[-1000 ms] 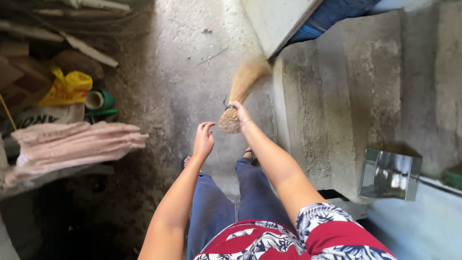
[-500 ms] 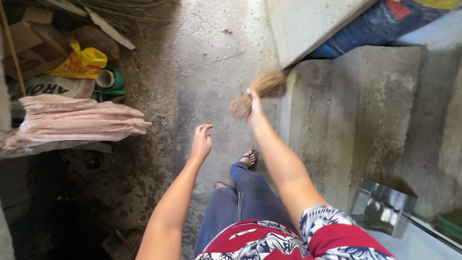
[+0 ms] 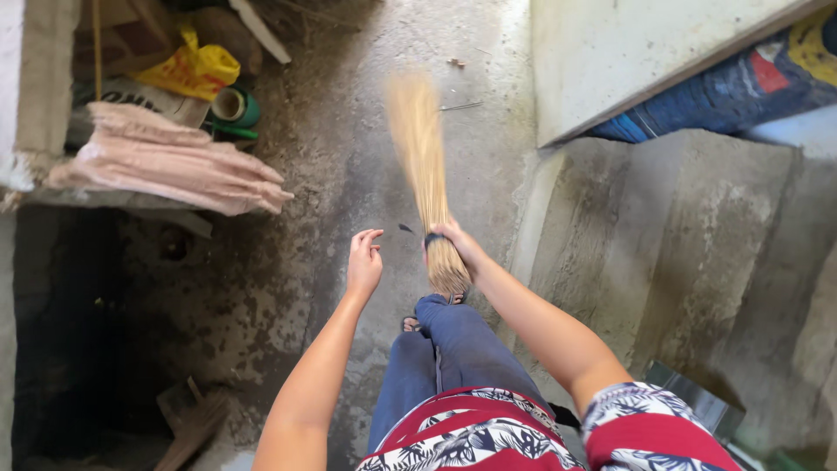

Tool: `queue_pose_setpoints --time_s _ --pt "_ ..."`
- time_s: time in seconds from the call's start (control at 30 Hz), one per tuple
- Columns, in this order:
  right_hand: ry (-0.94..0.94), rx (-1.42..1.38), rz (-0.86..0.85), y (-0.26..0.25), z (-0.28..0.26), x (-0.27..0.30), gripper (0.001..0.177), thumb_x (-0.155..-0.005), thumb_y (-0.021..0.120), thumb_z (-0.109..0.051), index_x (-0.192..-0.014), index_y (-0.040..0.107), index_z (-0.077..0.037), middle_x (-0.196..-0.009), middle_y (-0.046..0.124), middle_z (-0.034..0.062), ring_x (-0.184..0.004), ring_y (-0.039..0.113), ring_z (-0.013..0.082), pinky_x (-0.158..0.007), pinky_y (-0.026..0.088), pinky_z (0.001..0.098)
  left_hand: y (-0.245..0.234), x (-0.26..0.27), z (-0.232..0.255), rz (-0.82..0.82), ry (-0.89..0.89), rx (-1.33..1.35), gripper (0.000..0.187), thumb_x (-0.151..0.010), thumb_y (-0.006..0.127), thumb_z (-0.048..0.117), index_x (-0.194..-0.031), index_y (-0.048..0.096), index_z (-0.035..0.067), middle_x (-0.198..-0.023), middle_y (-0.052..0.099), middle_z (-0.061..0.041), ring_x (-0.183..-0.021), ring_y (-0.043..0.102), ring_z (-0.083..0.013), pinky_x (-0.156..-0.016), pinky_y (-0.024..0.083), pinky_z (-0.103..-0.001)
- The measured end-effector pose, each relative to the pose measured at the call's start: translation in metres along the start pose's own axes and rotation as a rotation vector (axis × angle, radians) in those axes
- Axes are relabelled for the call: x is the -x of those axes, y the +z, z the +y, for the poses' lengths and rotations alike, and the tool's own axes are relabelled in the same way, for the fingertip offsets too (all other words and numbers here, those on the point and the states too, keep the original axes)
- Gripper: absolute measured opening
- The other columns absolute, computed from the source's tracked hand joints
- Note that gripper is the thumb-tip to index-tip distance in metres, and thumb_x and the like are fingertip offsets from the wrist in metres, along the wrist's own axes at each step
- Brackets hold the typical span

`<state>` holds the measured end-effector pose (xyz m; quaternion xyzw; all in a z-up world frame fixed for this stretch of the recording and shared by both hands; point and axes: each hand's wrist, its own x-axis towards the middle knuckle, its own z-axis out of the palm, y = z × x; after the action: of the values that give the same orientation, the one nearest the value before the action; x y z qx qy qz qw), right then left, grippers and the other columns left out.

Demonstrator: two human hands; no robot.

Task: The person sweeps an outdoor area by hand using a stick broom, moving debris away from plants and structures.

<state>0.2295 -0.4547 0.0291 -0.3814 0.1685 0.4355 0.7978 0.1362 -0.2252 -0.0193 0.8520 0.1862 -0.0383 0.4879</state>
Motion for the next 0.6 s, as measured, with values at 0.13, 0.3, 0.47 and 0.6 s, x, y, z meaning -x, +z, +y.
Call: queue_pose_setpoints --time_s 0.13,0.3,0.47,0.6 --pt "0.553 0.044 0.007 -0.004 0.032 0.044 0.052 -0.093 0.067 -0.044 -0.107 0.060 0.005 -0.083 0.068 0.0183 -0.064 0.072 0.0254 -0.057 0.063 0.0369 -0.016 0.017 -0.003 0.081 0.054 -0.008 0.040 -0.092 0.048 -0.009 -0.125 0.065 0.007 -0.133 0.055 -0.014 -0.099 0.069 -0.0246 -0.087 0.057 -0.035" --pt "0.943 -0.028 -0.092 -0.026 0.110 0.049 0.060 -0.090 0.073 -0.047 -0.103 0.064 0.011 -0.087 0.070 0.0203 -0.070 0.072 0.0277 -0.063 0.063 0.0366 -0.010 0.048 -0.015 0.072 0.051 0.012 0.042 -0.092 0.046 -0.010 -0.124 0.066 0.008 -0.133 0.056 -0.014 -0.100 0.070 -0.0250 -0.089 0.057 -0.035" --pt "0.903 -0.071 -0.057 -0.083 0.130 0.001 0.052 -0.090 0.073 -0.041 -0.099 0.066 0.009 -0.088 0.070 0.0215 -0.072 0.072 0.0307 -0.064 0.063 0.0391 0.007 0.048 0.002 0.027 0.003 0.013 0.043 -0.090 0.047 -0.010 -0.123 0.066 0.010 -0.134 0.057 -0.014 -0.099 0.071 -0.0248 -0.088 0.057 -0.036" --pt "0.444 0.252 0.110 -0.162 0.014 -0.062 0.025 -0.084 0.073 -0.028 -0.098 0.070 -0.008 -0.077 0.069 0.0125 -0.065 0.068 0.0288 -0.058 0.058 0.0427 0.025 0.015 0.026 0.030 0.079 -0.048 0.046 -0.087 0.048 -0.011 -0.123 0.065 0.010 -0.135 0.057 -0.015 -0.100 0.069 -0.0275 -0.091 0.056 -0.037"
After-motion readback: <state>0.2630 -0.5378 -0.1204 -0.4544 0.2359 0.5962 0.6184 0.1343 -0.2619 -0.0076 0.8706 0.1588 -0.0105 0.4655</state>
